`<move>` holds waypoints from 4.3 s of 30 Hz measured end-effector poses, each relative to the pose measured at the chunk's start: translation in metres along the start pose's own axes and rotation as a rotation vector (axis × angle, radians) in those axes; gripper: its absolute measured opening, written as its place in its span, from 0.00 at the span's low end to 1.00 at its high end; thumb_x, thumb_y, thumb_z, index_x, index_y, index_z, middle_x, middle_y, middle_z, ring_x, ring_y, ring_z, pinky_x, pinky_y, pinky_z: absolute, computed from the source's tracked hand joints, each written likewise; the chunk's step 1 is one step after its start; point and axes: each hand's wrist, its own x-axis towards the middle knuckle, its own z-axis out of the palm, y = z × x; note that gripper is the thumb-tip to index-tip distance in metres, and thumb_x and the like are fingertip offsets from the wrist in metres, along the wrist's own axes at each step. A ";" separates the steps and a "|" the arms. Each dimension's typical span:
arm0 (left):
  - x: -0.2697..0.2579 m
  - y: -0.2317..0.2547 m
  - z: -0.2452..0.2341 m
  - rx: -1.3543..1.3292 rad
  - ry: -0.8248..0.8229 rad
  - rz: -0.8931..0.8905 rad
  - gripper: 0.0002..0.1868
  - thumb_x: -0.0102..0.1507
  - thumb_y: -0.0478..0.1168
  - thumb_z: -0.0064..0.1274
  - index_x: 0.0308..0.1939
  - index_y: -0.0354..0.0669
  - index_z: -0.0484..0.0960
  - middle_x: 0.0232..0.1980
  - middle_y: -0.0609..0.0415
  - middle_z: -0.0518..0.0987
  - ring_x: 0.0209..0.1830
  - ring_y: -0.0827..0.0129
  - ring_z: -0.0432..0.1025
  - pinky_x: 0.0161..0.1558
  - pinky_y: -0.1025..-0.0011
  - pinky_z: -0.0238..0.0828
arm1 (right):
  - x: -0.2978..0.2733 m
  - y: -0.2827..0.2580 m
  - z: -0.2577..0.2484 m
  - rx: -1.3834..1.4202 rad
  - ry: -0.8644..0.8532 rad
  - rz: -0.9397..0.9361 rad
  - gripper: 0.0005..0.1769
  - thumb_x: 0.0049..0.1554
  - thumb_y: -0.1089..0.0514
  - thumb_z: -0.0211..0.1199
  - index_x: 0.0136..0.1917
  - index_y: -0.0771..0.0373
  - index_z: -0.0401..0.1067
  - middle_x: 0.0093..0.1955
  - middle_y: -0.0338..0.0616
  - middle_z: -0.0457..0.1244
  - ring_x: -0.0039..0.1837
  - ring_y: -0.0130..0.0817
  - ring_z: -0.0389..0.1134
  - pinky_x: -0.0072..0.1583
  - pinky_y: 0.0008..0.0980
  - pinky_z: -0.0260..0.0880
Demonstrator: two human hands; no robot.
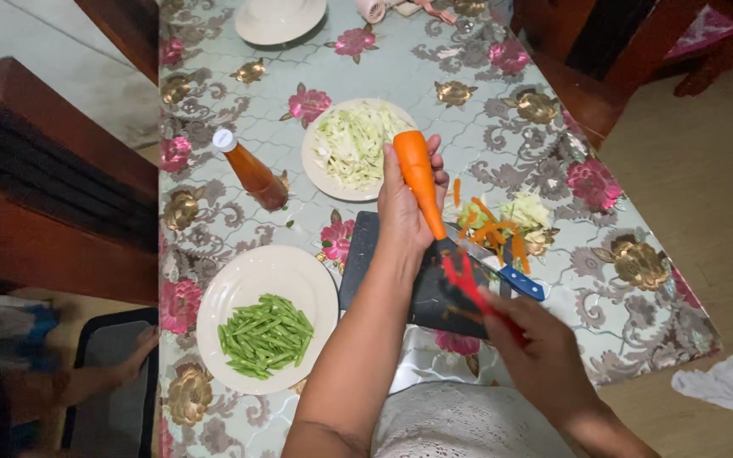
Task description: Peeling and slicing a carrot on a cutting board at a table.
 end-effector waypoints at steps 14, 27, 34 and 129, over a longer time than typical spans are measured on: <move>-0.015 -0.003 0.009 0.117 0.088 -0.057 0.33 0.66 0.69 0.51 0.49 0.41 0.74 0.34 0.54 0.75 0.29 0.72 0.71 0.27 0.75 0.67 | 0.030 -0.037 -0.004 -0.210 0.170 -0.295 0.19 0.59 0.62 0.63 0.64 0.62 0.74 0.41 0.51 0.62 0.41 0.42 0.66 0.45 0.36 0.67; -0.022 -0.010 0.022 0.126 0.075 -0.082 0.38 0.65 0.71 0.46 0.51 0.36 0.78 0.34 0.54 0.76 0.30 0.69 0.71 0.34 0.75 0.72 | 0.049 -0.050 -0.014 -0.087 0.207 -0.311 0.18 0.60 0.62 0.63 0.64 0.60 0.74 0.44 0.45 0.65 0.39 0.29 0.65 0.43 0.28 0.66; -0.006 0.002 0.007 0.155 0.025 -0.003 0.40 0.68 0.71 0.47 0.53 0.32 0.79 0.36 0.53 0.76 0.30 0.73 0.71 0.28 0.77 0.66 | 0.028 -0.036 -0.009 -0.161 0.152 -0.398 0.20 0.60 0.62 0.62 0.66 0.62 0.73 0.45 0.48 0.64 0.44 0.33 0.66 0.47 0.30 0.68; -0.029 0.006 0.015 0.135 -0.102 -0.035 0.30 0.72 0.63 0.39 0.66 0.47 0.74 0.48 0.52 0.78 0.36 0.70 0.70 0.36 0.75 0.70 | 0.044 -0.060 -0.015 -0.197 0.114 -0.223 0.21 0.58 0.61 0.63 0.65 0.58 0.74 0.38 0.48 0.61 0.36 0.33 0.64 0.41 0.34 0.66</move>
